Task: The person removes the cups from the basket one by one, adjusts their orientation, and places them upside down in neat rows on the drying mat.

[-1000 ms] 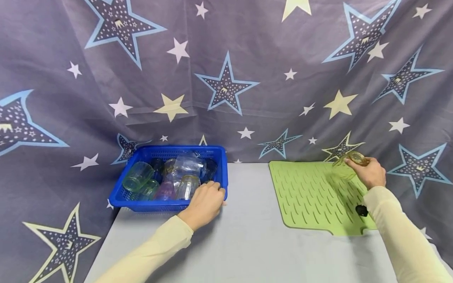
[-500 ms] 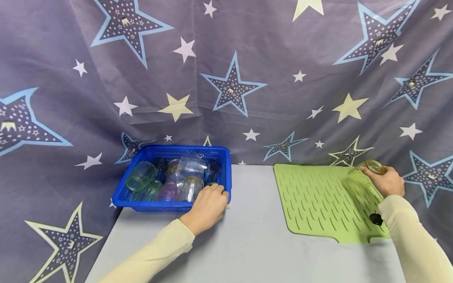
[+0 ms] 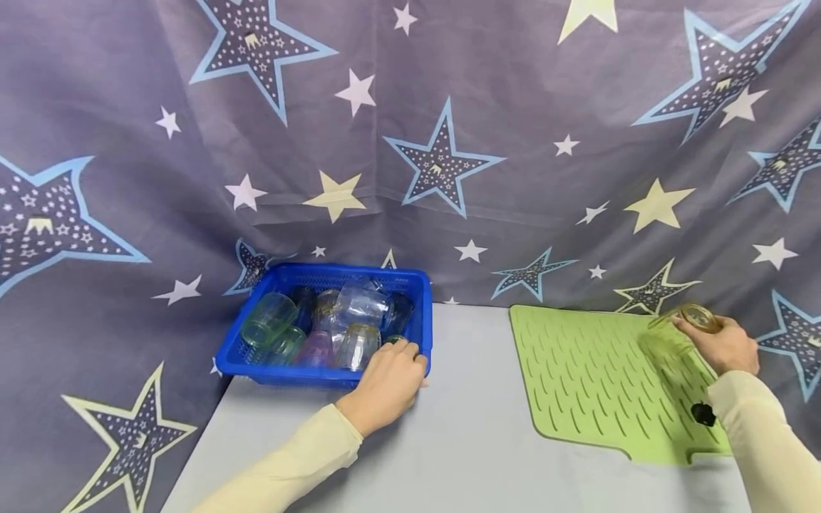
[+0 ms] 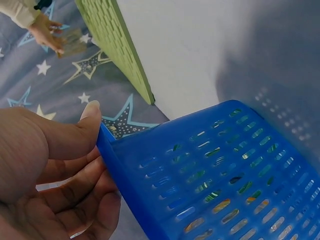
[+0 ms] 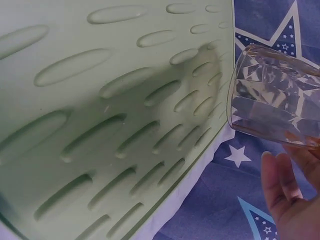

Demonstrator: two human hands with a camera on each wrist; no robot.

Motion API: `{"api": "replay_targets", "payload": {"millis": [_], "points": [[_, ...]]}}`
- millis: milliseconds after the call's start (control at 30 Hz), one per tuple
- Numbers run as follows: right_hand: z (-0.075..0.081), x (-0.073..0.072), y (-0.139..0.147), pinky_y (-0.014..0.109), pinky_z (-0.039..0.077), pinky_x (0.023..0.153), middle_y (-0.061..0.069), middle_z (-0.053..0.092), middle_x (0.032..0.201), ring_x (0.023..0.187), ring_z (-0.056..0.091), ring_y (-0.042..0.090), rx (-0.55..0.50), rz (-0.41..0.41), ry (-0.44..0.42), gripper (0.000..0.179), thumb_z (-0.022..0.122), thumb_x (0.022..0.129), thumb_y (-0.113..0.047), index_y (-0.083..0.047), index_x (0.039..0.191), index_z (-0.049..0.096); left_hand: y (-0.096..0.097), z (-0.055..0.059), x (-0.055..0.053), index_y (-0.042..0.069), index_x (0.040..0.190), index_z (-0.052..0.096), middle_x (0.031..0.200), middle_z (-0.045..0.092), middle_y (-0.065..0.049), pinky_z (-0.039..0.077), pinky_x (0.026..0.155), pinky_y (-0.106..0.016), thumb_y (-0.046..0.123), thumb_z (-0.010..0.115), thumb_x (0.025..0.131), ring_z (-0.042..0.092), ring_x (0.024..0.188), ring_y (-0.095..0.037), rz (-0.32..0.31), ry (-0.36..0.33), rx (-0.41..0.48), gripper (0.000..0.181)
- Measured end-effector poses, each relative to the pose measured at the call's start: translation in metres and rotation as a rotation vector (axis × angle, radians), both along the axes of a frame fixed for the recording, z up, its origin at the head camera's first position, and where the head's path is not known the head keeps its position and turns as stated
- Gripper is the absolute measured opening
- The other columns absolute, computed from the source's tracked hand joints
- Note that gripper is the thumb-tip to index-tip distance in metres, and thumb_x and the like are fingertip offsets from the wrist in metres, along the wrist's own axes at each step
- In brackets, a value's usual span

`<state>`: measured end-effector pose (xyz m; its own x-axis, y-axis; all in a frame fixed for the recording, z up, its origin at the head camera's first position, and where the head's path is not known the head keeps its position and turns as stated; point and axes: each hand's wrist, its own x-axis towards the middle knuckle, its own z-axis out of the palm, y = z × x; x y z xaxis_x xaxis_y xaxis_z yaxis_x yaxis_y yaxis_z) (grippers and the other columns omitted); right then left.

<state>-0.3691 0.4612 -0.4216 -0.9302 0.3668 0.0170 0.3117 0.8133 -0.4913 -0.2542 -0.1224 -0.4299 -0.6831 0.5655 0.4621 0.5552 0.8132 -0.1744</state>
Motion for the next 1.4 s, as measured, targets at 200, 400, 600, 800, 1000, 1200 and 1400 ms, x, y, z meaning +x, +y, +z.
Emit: {"api": "replay_targets", "payload": {"millis": [200, 400, 600, 800, 1000, 1200, 1400], "points": [[-0.007, 0.001, 0.012, 0.07, 0.042, 0.086, 0.044, 0.042, 0.134, 0.117, 0.04, 0.066, 0.003, -0.009, -0.006, 0.105, 0.053, 0.093, -0.072, 0.016, 0.147, 0.031, 0.005, -0.006, 0.005, 0.01, 0.081, 0.072, 0.078, 0.062, -0.002, 0.048, 0.061, -0.032, 0.03, 0.079, 0.091, 0.059, 0.075, -0.02, -0.01, -0.019, 0.022, 0.023], [-0.011, 0.0, 0.016, 0.071, 0.04, 0.093, 0.043, 0.037, 0.141, 0.122, 0.038, 0.066, -0.036, -0.048, 0.005, 0.106, 0.055, 0.094, -0.07, 0.013, 0.152, 0.023, 0.009, -0.003, 0.004, 0.01, 0.081, 0.072, 0.078, 0.061, -0.002, 0.048, 0.061, -0.032, 0.027, 0.081, 0.09, 0.058, 0.075, -0.019, -0.025, -0.02, 0.036, 0.021], [-0.015, -0.017, 0.006, 0.069, 0.038, 0.1, 0.042, 0.039, 0.143, 0.126, 0.038, 0.064, -0.073, -0.03, 0.063, 0.101, 0.058, 0.095, -0.063, 0.014, 0.152, 0.026, 0.003, 0.002, 0.004, 0.009, 0.08, 0.071, 0.078, 0.06, -0.002, 0.047, 0.06, -0.032, 0.02, 0.085, 0.085, 0.056, 0.073, -0.019, -0.017, -0.038, 0.054, 0.019], [-0.02, -0.024, 0.013, 0.068, 0.031, 0.106, 0.043, 0.039, 0.144, 0.129, 0.033, 0.066, -0.089, -0.061, 0.093, 0.096, 0.06, 0.097, -0.056, 0.015, 0.152, 0.027, 0.006, 0.003, -0.001, 0.009, 0.079, 0.07, 0.077, 0.058, -0.002, 0.046, 0.059, -0.032, 0.019, 0.085, 0.084, 0.055, 0.071, -0.019, -0.054, -0.025, 0.066, 0.019], [-0.027, -0.036, 0.014, 0.069, 0.031, 0.104, 0.046, 0.044, 0.134, 0.119, 0.04, 0.068, -0.013, 0.015, 0.106, 0.09, 0.063, 0.097, -0.054, 0.021, 0.139, 0.037, 0.005, 0.004, -0.002, 0.01, 0.076, 0.07, 0.076, 0.059, -0.001, 0.045, 0.059, -0.032, 0.02, 0.086, 0.083, 0.055, 0.071, -0.019, -0.042, -0.021, 0.08, 0.021], [-0.027, -0.039, 0.009, 0.069, 0.032, 0.103, 0.047, 0.042, 0.134, 0.117, 0.039, 0.068, -0.005, 0.026, 0.056, 0.087, 0.061, 0.098, -0.05, 0.024, 0.135, 0.034, 0.004, 0.004, 0.002, 0.01, 0.076, 0.07, 0.076, 0.06, -0.001, 0.045, 0.059, -0.032, 0.019, 0.086, 0.084, 0.055, 0.071, -0.019, -0.036, -0.021, 0.079, 0.021], [-0.025, -0.037, 0.01, 0.069, 0.032, 0.106, 0.05, 0.039, 0.134, 0.119, 0.037, 0.07, -0.007, 0.034, -0.007, 0.086, 0.057, 0.1, -0.049, 0.028, 0.132, 0.035, 0.004, 0.003, 0.002, 0.01, 0.076, 0.069, 0.076, 0.059, -0.001, 0.043, 0.059, -0.031, 0.021, 0.086, 0.084, 0.054, 0.071, -0.018, -0.03, -0.014, 0.071, 0.021]]}}
